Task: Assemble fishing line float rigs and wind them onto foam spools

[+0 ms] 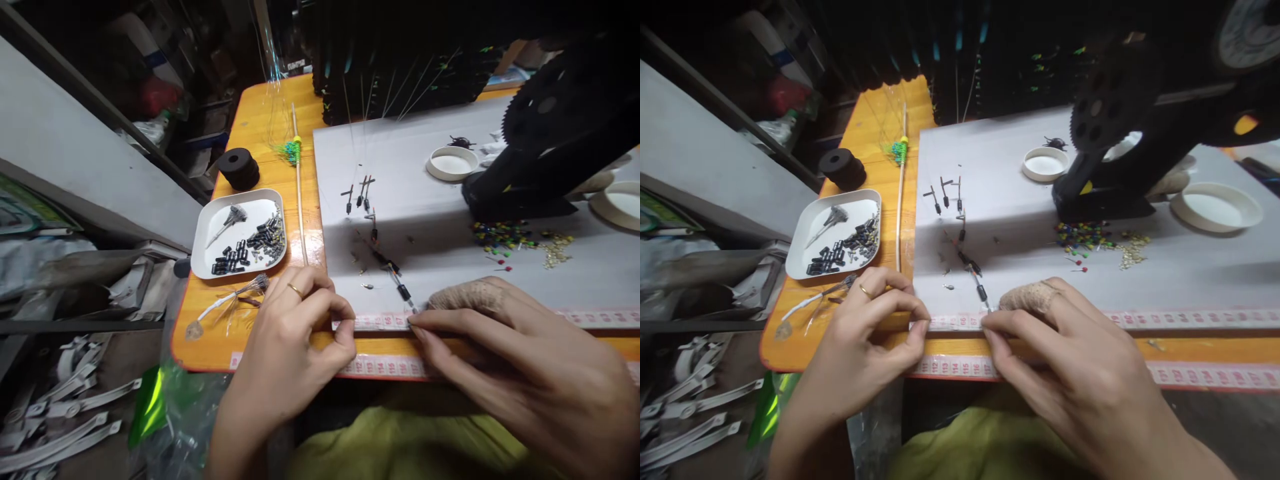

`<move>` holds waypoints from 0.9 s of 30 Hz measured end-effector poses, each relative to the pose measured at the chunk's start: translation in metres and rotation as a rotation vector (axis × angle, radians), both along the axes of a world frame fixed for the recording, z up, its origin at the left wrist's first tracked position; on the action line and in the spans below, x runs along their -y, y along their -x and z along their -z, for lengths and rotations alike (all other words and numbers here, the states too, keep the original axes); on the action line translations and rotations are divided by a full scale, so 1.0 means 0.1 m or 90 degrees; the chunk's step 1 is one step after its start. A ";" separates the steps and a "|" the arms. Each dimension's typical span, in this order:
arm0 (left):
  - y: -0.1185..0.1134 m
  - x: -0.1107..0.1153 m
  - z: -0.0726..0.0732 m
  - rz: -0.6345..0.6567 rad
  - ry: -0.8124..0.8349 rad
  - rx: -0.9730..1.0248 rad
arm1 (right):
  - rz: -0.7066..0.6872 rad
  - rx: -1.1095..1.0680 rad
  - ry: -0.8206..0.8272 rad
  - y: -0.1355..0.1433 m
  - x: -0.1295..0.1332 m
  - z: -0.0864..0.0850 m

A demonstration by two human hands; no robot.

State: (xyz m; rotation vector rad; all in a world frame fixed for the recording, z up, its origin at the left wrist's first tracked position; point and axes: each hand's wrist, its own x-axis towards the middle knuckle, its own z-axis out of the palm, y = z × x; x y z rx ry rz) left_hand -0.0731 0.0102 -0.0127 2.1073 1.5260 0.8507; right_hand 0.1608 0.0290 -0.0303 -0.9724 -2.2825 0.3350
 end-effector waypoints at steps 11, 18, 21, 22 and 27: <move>-0.19 0.29 -0.05 -0.075 -0.188 0.005 | 0.031 -0.078 -0.019 -0.02 0.12 -0.09; -0.79 0.76 0.36 -0.046 -0.196 0.210 | -0.048 -0.443 0.714 -0.17 0.39 -0.12; -0.96 0.81 0.45 -0.053 -0.059 0.327 | -0.126 -0.583 0.881 -0.26 0.46 -0.06; -1.00 0.81 0.44 -0.065 0.000 0.368 | -0.135 -0.607 0.889 -0.29 0.49 -0.04; -1.12 0.70 0.20 -0.062 0.192 0.548 | -0.127 -0.617 0.882 -0.45 0.61 0.00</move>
